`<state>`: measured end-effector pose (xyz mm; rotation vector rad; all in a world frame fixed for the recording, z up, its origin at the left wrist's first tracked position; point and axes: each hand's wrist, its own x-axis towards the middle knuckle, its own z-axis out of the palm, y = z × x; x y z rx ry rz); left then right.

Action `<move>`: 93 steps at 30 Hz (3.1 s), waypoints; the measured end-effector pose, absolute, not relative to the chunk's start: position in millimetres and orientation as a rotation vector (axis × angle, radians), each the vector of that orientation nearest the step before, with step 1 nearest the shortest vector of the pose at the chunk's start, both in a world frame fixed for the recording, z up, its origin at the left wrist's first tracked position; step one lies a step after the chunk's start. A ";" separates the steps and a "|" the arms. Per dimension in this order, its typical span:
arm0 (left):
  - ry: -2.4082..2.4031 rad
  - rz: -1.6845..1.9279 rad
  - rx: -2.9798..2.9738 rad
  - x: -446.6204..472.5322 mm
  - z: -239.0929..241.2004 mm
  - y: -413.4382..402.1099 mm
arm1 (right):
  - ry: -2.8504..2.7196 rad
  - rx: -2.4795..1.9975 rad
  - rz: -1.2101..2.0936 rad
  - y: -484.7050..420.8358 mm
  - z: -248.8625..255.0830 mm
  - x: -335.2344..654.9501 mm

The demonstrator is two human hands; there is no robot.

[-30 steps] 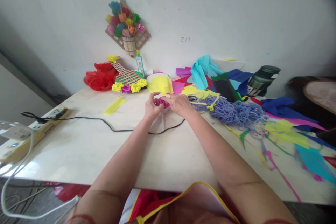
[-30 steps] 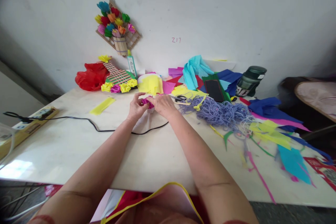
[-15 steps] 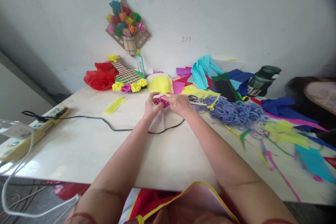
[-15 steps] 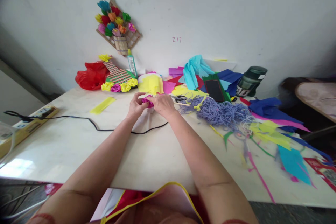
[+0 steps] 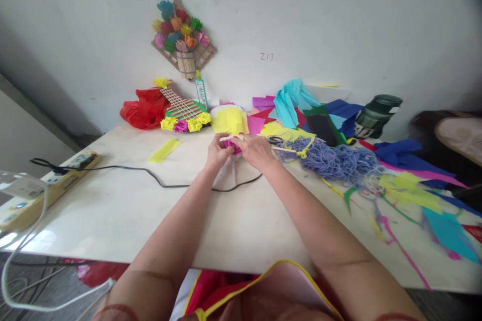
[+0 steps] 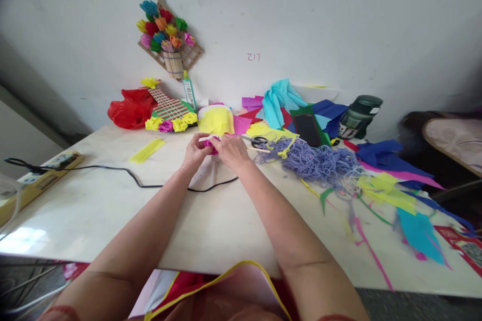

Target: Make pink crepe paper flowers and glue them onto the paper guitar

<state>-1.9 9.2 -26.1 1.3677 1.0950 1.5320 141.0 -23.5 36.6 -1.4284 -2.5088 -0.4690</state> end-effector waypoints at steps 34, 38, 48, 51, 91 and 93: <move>1.094 1.778 1.134 -4.3 -22.0 8.2 | -2.398 -1.584 -0.256 -14.2 46.1 150.7; 1.069 1.782 1.088 -4.7 -20.8 6.1 | -2.339 -1.578 -0.228 -11.3 46.7 155.8; 0.978 1.696 1.075 -4.6 -20.6 4.9 | -2.086 -1.589 -0.121 -6.8 46.7 160.9; 0.969 1.687 1.105 -3.9 -20.4 4.6 | -2.036 -1.519 0.016 -1.2 42.2 160.5; 1.024 1.619 1.560 -0.8 -24.8 3.8 | -2.194 -1.440 0.173 1.3 59.0 191.8; 1.021 1.611 1.564 -0.9 -24.9 3.8 | -2.197 -1.452 0.171 1.2 59.0 191.9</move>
